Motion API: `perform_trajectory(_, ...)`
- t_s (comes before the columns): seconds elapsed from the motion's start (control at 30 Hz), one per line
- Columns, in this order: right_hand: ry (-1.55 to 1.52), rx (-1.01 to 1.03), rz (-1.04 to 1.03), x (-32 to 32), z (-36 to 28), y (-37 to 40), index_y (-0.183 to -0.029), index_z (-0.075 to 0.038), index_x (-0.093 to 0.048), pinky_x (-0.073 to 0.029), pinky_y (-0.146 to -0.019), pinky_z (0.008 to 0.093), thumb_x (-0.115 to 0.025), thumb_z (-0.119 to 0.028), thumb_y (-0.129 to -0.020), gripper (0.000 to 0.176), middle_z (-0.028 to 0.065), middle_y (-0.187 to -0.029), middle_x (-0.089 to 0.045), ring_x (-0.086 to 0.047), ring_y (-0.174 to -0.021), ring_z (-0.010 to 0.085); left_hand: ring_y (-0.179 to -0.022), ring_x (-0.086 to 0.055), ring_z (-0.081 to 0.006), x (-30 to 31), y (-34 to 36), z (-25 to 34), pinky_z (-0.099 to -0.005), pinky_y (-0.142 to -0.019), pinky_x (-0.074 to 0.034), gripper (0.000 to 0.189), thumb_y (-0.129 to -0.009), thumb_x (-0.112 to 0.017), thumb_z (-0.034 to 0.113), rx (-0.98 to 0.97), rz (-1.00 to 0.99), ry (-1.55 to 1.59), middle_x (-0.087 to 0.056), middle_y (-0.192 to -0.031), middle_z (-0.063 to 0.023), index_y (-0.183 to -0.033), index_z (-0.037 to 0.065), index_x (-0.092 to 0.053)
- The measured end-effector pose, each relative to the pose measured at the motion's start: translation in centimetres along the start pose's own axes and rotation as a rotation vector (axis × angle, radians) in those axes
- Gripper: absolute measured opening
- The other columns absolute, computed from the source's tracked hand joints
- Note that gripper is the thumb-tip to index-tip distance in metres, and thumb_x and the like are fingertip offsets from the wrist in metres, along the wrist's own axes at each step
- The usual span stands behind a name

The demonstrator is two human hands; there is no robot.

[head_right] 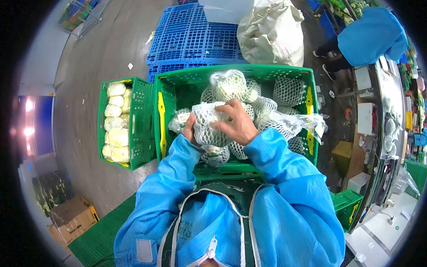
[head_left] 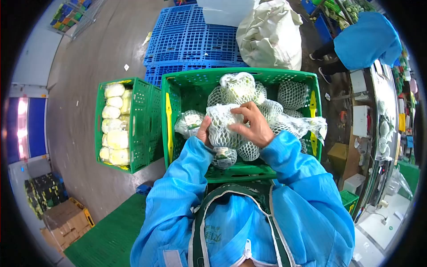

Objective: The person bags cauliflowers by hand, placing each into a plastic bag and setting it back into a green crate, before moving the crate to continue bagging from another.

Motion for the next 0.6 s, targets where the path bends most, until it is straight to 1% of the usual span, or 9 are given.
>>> perform_trajectory(0.03, -0.088, -0.139, 0.016, 0.0, 1.1, -0.1, -0.101, -0.001, -0.06, -0.046, -0.071, 0.0327, -0.068, -0.024, -0.076, 0.035, 0.0124, -0.097, -0.052, -0.055, -0.077, 0.0231, -0.112, -0.05, -0.0305, 0.1, -0.2, -0.3, -0.0455, -0.097, -0.04, 0.066, -0.082, -0.06, 0.037, -0.027, -0.003, -0.091, -0.048, -0.126, -0.0169, -0.132, 0.002, -0.034)
perform_trajectory(0.23, -0.358, -0.127, 0.072, 0.5, 5.1, 1.5, -0.088, -0.001, -0.061, -0.045, -0.068, 0.03, -0.064, -0.019, -0.079, 0.02, 0.0081, -0.082, -0.059, -0.056, -0.077, 0.0162, -0.099, -0.057, -0.0213, 3.1, -0.9, -0.5, -0.0352, -0.088, -0.046, 0.051, -0.078, -0.062, 0.02, -0.209, 0.152, -0.502, -0.057, -0.111, -0.0118, -0.122, 0.003, -0.044)
perform_trajectory(0.3, -0.138, -0.062, 0.014, -0.2, 4.4, 1.4, -0.095, 0.0, -0.06, -0.046, -0.075, 0.0315, -0.063, -0.016, -0.08, 0.022, 0.0096, -0.088, -0.062, -0.057, -0.081, 0.0169, -0.097, -0.056, -0.0211, 1.6, -0.9, 0.0, -0.0351, -0.087, -0.044, 0.049, -0.076, -0.052, 0.026, -0.192, 0.029, -0.842, -0.058, -0.108, -0.0097, -0.118, 0.001, -0.05)
perform_trajectory(0.33, -0.262, -0.137, 0.106, -0.7, 4.0, 2.0, -0.094, -0.002, -0.06, -0.046, -0.076, 0.0332, -0.063, -0.017, -0.079, 0.022, 0.0111, -0.087, -0.061, -0.057, -0.082, 0.0198, -0.1, -0.054, -0.0228, -1.0, -1.1, 0.1, -0.0356, -0.089, -0.043, 0.054, -0.076, -0.049, 0.034, -0.24, -0.02, -1.14, -0.057, -0.11, -0.0108, -0.118, 0.0, -0.049)
perform_trajectory(0.37, -0.142, 0.015, 0.125, -0.6, 4.2, 2.1, -0.092, -0.003, -0.06, -0.045, -0.077, 0.0329, -0.063, -0.017, -0.079, 0.02, 0.0099, -0.084, -0.06, -0.056, -0.083, 0.0176, -0.106, -0.052, -0.0252, 1.7, -1.9, 0.1, -0.0361, -0.092, -0.042, 0.064, -0.075, -0.051, 0.042, -0.131, -0.118, -1.0, -0.052, -0.119, -0.013, -0.122, -0.001, -0.046)
perform_trajectory(0.43, -0.686, -0.064, 0.081, 0.3, 3.3, 2.7, -0.087, -0.003, -0.059, -0.043, -0.076, 0.0282, -0.061, -0.017, -0.082, 0.015, 0.0022, -0.082, -0.057, -0.052, -0.081, 0.0116, -0.118, -0.043, -0.0302, -2.1, -0.9, -1.0, -0.04, -0.099, -0.035, 0.098, -0.068, -0.045, 0.069, 0.175, -0.241, -0.814, -0.04, -0.132, -0.0166, -0.135, -0.002, -0.03)
perform_trajectory(0.47, -1.07, -0.067, 0.03, 0.1, 3.0, 3.0, -0.086, -0.004, -0.059, -0.042, -0.076, 0.0255, -0.06, -0.017, -0.084, 0.013, -0.0001, -0.081, -0.055, -0.051, -0.08, 0.009, -0.12, -0.04, -0.0315, 0.8, -0.4, -1.1, -0.0423, -0.099, -0.034, 0.101, -0.068, -0.038, 0.074, 0.032, -0.129, -0.635, -0.037, -0.133, -0.0177, -0.135, -0.001, -0.028)
perform_trajectory(0.5, -1.175, -0.019, 0.026, 0.3, 2.1, 3.2, -0.084, -0.005, -0.056, -0.045, -0.074, 0.0266, -0.059, -0.016, -0.085, 0.011, 0.0012, -0.079, -0.055, -0.053, -0.08, 0.0085, -0.122, -0.036, -0.0329, 3.0, -0.6, -1.1, -0.0447, -0.1, -0.032, 0.104, -0.069, -0.032, 0.079, -0.113, 0.012, -0.451, -0.034, -0.135, -0.0188, -0.136, 0.0, -0.026)
perform_trajectory(0.6, -1.44, -0.059, -0.053, 1.9, 0.6, 3.6, -0.084, -0.005, -0.053, -0.049, -0.073, 0.0317, -0.057, -0.014, -0.086, 0.01, 0.0035, -0.079, -0.056, -0.056, -0.078, 0.0113, -0.118, -0.04, -0.0316, 2.5, -0.6, -0.3, -0.0415, -0.098, -0.036, 0.09, -0.075, -0.037, 0.066, -0.268, 0.017, -0.857, -0.037, -0.131, -0.019, -0.136, 0.0, -0.026)
Point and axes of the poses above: each hand's wrist, its own y-axis away from the middle knuckle, its own x-axis out of the back of the hand, z = x × y, the point moved 3 cm from there along -y, towards the middle knuckle
